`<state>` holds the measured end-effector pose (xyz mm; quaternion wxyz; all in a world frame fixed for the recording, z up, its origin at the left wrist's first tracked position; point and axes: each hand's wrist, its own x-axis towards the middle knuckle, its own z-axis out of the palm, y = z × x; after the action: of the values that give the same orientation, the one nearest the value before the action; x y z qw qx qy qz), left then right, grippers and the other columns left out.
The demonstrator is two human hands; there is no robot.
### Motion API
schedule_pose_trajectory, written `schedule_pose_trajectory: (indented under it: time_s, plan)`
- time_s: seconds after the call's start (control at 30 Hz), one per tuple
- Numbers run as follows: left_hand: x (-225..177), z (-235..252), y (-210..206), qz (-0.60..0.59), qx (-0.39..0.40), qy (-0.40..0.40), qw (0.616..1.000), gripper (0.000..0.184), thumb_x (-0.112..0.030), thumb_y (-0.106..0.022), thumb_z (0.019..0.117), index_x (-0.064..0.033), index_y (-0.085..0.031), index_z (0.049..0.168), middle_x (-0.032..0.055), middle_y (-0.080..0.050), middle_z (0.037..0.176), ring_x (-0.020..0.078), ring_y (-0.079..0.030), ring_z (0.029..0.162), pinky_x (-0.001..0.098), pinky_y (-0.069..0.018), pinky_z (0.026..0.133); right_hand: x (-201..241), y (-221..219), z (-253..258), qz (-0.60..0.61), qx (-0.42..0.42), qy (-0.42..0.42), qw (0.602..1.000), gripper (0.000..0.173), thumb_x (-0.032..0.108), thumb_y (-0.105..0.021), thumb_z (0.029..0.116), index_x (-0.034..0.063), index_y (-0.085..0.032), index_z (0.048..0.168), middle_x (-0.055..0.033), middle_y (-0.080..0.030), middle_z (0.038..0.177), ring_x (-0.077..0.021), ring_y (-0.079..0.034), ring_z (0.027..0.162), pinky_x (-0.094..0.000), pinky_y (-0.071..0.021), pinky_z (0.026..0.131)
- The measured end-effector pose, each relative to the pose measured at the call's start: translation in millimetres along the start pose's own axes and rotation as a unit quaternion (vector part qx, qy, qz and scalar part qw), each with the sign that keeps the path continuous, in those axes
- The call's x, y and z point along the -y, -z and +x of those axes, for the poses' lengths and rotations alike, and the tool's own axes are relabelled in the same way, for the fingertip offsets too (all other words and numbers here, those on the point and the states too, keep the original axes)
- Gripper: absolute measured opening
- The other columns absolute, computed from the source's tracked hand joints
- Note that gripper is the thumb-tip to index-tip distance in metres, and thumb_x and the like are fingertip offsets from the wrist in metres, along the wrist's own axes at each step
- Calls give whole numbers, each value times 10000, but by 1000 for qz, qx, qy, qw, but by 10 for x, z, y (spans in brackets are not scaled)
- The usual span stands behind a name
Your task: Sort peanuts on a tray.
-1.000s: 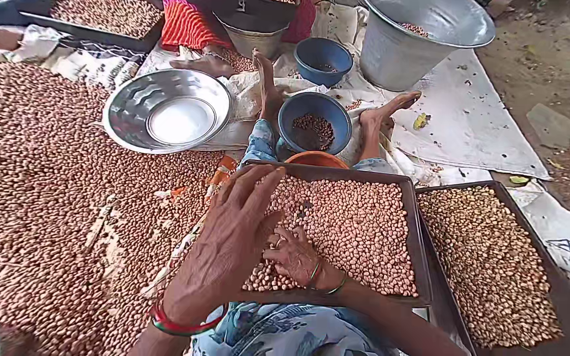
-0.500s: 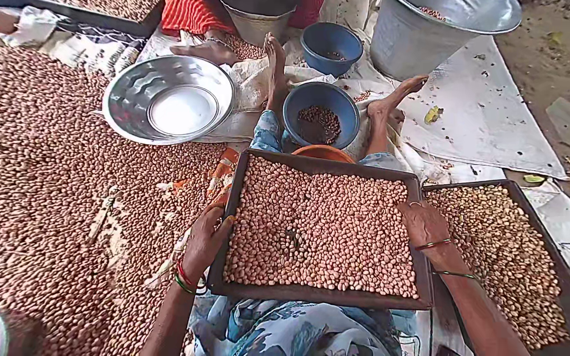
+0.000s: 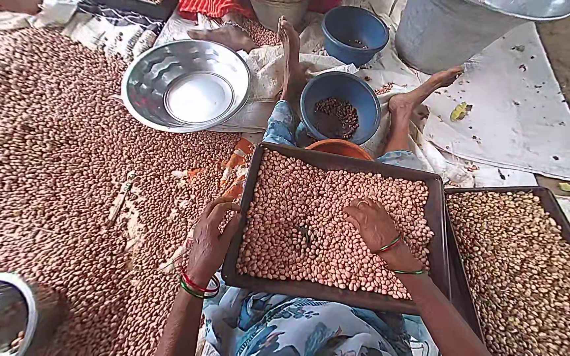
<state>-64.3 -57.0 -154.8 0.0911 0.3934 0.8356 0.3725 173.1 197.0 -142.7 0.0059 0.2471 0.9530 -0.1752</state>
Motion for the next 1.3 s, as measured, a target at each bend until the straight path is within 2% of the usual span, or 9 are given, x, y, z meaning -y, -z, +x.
schedule_pose_trajectory:
  time_s: [0.17,0.33,0.5,0.6,0.8,0.97,1.07,1.17,1.3]
  plan:
    - [123,-124,59,-6,-28,-10,1000,302,-184,-523,988,53,-688,1078,255,-625,1298,378,-614,1188,508,-516,912,-262,319,-236,108,-95,-74,987,147,8,-632,965,-70,-744,1020,-259,-720,972,-413,-694,891,-583,-528,823]
    - [238,-155,53,-37,-43,-11,998,302,-157,-486,976,57,-684,1052,256,-634,1273,282,-619,1193,365,-534,904,-720,549,-547,278,-153,-227,921,203,33,-506,973,-38,-637,1111,-45,-617,883,-11,-518,658,-193,-436,634]
    - [172,-144,24,-47,-60,-35,997,326,-187,-482,980,60,-686,1039,255,-639,1253,266,-606,1211,342,-518,928,-413,344,-629,151,-102,-187,965,220,111,-683,969,-27,-733,1135,-274,-631,1222,-242,-628,778,-379,-518,720]
    - [141,-161,38,-35,-61,-47,996,308,-169,-488,979,60,-684,1043,265,-641,1255,296,-614,1198,375,-516,925,-365,119,-648,113,-133,-164,971,194,88,-721,931,-39,-758,1073,-316,-639,1191,-347,-659,808,-485,-536,767]
    - [150,-216,109,-47,-74,-40,995,305,-178,-485,989,49,-686,1026,228,-652,1231,196,-627,1172,287,-526,912,-522,205,-453,426,-184,-176,868,148,45,-517,973,6,-613,1079,59,-624,806,53,-555,620,-108,-466,597]
    - [86,-276,62,-62,-71,-36,995,293,-161,-490,989,50,-691,1024,214,-663,1223,203,-611,1206,297,-513,941,-27,101,-100,178,-68,-81,978,150,80,-662,970,-5,-769,1034,-113,-629,757,-199,-528,675,-388,-448,682]
    - [97,-313,48,-63,-70,-33,995,287,-156,-492,989,43,-696,1022,201,-663,1225,182,-619,1182,266,-524,906,295,124,23,37,70,-116,990,239,135,-604,1025,23,-743,1184,-253,-712,1057,-428,-691,974,-574,-518,862]
    - [166,-350,76,-64,-73,-23,995,280,-143,-488,986,49,-690,1014,216,-660,1218,189,-628,1176,274,-535,897,422,176,42,-28,148,-181,972,310,183,-567,1056,21,-672,1300,-270,-662,1242,-453,-659,1117,-593,-497,913]
    - [256,-369,83,-79,-75,-1,994,298,-142,-476,980,64,-684,1032,224,-653,1229,182,-619,1186,275,-521,908,277,28,-62,-11,69,-151,986,267,144,-550,1053,-10,-716,1196,-290,-695,1099,-470,-689,1008,-601,-515,839]
